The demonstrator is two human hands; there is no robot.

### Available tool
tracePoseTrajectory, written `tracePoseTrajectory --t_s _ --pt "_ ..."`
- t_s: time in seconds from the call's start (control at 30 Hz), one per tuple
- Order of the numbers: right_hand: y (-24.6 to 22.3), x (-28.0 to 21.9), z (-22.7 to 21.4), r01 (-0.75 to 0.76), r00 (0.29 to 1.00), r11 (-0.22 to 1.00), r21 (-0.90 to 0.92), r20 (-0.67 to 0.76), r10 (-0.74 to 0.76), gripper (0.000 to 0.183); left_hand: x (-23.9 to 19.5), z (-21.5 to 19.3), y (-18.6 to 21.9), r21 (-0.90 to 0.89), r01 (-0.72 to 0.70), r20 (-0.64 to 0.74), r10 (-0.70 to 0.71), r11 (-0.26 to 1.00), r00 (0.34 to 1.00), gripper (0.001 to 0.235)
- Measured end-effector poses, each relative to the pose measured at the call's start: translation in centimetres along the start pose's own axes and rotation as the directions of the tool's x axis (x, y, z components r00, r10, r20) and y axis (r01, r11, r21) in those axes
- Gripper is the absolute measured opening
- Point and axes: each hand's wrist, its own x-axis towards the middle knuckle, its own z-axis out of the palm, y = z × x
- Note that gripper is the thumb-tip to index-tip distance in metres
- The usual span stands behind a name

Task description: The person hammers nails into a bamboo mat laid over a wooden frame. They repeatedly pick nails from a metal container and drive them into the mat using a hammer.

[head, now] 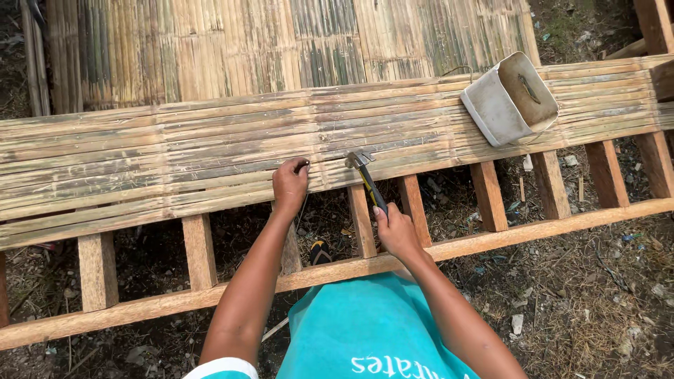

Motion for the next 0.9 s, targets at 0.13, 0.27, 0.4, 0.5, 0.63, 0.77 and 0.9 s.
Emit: tracePoseTrajectory --t_s 0.13,0.27,0.4,0.5,0.63,0.77,0.9 --pt "-0.3 0.0 -1.5 -0.012 1.000 0.998 0.059 0.002 0.012 0.053 0.8 1.1 0.8 -0.049 0.069 -0.007 -0.069 0.996 0.998 0.022" --pt "-1.9 -1.5 -2.9 0.008 0.994 0.995 0.100 0.106 -0.019 0.055 1.0 -1.9 -1.3 -0.018 0.138 -0.104 -0.139 0.990 0.985 0.020" --pt "-6.0 -0.8 -2.4 0.032 0.978 0.992 0.122 0.200 -0.056 0.053 1.4 -6.3 -4.4 0.111 0.043 -0.080 -0.034 0.993 0.996 0.013" --pt "-9.0 -0.3 -0.6 0.147 0.969 0.977 0.152 0.175 -0.173 0.051 0.8 -6.5 -5.7 0.285 0.062 -0.110 -0.031 0.956 0.993 0.011" --pt "-10.9 -0.3 0.3 0.184 0.958 0.966 0.180 0.186 -0.217 0.047 0.7 -5.6 -6.1 0.238 0.095 -0.095 -0.074 0.967 0.993 0.013" --pt "-12.1 -0.9 1.7 0.307 0.939 0.928 0.209 0.094 -0.332 0.043 0.6 -5.6 -6.1 0.284 0.126 -0.026 -0.123 0.951 0.992 0.012" --pt "-13.3 0.6 3.0 0.347 0.921 0.938 0.028 0.177 -0.346 0.040 0.6 -5.6 -5.5 0.337 0.137 -0.029 -0.135 0.932 0.990 0.009"
